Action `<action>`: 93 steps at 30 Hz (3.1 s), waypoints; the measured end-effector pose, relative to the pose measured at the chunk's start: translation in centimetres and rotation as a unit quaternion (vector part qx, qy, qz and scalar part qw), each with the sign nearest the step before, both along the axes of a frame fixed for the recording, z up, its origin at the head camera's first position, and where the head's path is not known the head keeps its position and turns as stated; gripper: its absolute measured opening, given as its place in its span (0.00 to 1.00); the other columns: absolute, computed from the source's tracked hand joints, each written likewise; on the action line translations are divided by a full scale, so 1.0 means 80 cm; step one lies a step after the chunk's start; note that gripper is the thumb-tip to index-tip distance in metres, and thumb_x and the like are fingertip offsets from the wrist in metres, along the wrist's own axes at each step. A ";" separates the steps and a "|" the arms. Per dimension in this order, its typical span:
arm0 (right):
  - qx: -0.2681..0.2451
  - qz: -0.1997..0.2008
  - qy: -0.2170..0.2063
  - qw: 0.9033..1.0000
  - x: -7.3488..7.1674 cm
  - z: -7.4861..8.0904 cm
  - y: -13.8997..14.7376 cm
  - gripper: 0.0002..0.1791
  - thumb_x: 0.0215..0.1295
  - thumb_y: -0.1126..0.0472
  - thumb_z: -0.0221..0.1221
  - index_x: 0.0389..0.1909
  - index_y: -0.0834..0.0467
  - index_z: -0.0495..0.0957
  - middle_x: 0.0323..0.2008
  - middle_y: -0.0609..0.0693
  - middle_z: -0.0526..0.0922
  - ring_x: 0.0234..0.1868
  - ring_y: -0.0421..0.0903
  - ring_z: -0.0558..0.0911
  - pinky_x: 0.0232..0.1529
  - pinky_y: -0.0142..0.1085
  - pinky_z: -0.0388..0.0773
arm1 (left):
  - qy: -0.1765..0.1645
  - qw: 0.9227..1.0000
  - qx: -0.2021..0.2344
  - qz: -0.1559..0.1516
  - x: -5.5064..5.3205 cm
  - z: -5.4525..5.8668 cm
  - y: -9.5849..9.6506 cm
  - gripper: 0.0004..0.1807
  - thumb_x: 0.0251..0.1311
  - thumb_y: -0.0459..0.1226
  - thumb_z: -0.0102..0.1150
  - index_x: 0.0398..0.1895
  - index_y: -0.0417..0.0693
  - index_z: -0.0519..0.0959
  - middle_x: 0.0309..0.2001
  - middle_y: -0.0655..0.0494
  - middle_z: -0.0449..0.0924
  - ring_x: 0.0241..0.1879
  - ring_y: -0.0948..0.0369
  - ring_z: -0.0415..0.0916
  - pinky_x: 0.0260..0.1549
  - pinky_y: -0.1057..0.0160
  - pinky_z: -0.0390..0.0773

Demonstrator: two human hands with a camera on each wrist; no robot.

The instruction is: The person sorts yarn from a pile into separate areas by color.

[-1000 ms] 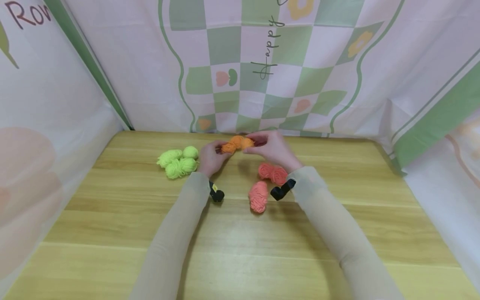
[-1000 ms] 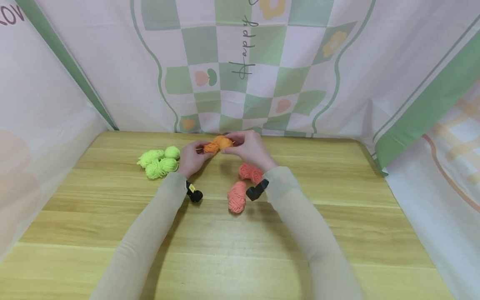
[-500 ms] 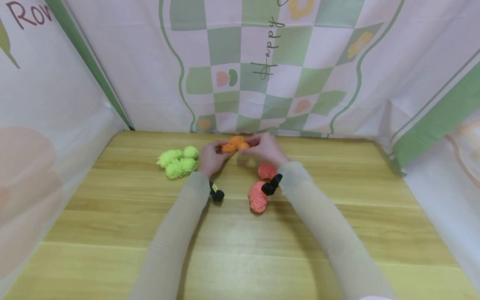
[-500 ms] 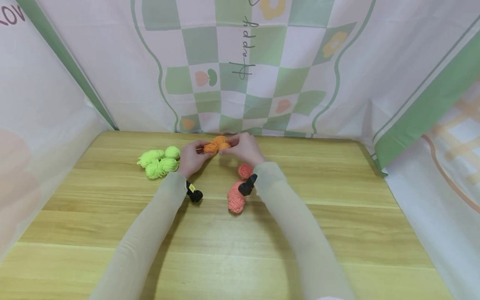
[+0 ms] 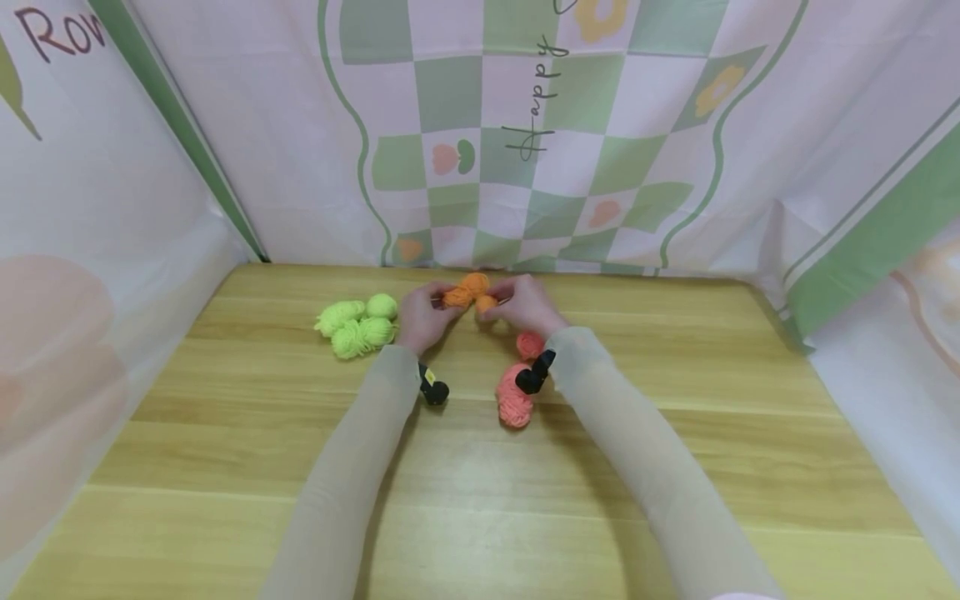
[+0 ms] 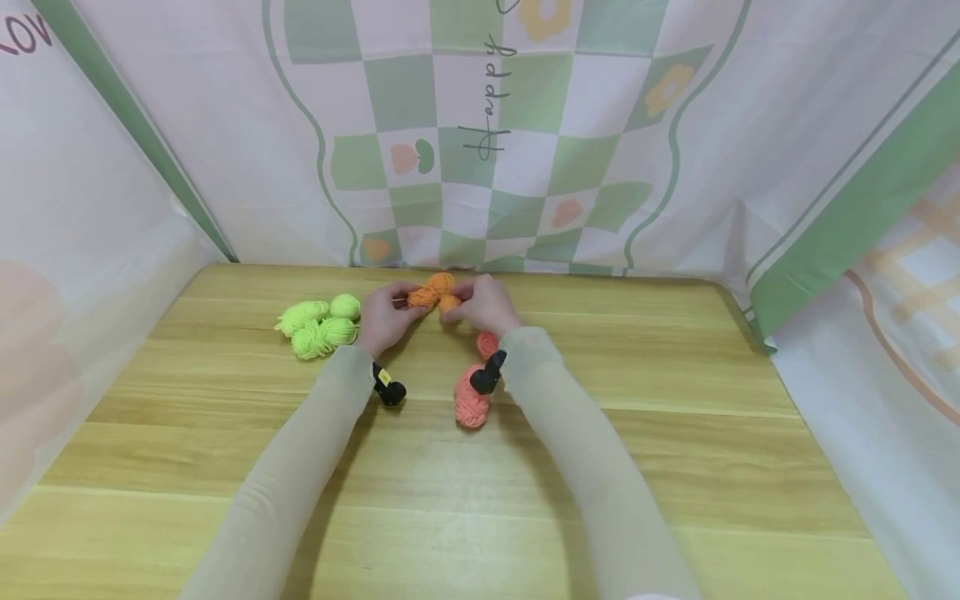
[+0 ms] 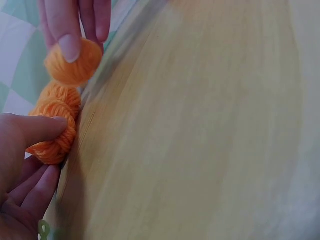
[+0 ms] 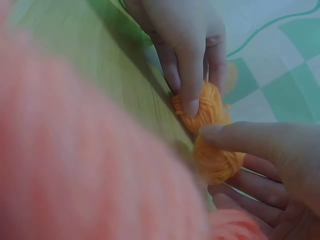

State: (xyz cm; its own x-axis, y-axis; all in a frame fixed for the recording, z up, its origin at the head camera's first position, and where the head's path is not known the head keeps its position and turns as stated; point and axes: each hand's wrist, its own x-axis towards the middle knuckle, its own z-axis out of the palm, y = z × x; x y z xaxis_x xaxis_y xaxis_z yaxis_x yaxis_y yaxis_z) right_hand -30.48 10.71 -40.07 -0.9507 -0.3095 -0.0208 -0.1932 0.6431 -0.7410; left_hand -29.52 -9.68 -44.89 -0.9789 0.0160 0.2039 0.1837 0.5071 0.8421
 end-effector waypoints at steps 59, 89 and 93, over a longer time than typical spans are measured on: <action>-0.093 0.004 0.066 0.994 0.051 0.113 0.077 0.32 0.58 0.49 0.75 0.62 0.56 0.80 0.59 0.52 0.83 0.60 0.50 0.79 0.62 0.44 0.75 | -0.002 1.000 0.010 0.007 0.002 0.000 0.000 0.20 0.59 0.33 0.74 0.55 0.41 0.84 0.52 0.46 0.84 0.50 0.53 0.83 0.51 0.62 0.81; -0.046 0.006 0.063 0.997 0.086 0.092 0.130 0.35 0.60 0.48 0.74 0.65 0.57 0.78 0.62 0.53 0.80 0.62 0.54 0.77 0.65 0.47 0.73 | -0.001 1.000 0.013 0.007 0.002 -0.002 0.000 0.19 0.59 0.33 0.74 0.54 0.41 0.84 0.52 0.45 0.84 0.50 0.52 0.82 0.52 0.61 0.81; -0.031 0.007 0.063 0.997 0.090 0.087 0.135 0.35 0.60 0.47 0.74 0.65 0.59 0.78 0.62 0.54 0.80 0.61 0.55 0.78 0.65 0.47 0.73 | -0.003 1.000 0.014 0.008 0.002 -0.002 0.000 0.19 0.59 0.33 0.74 0.54 0.41 0.84 0.52 0.45 0.84 0.50 0.52 0.83 0.52 0.61 0.81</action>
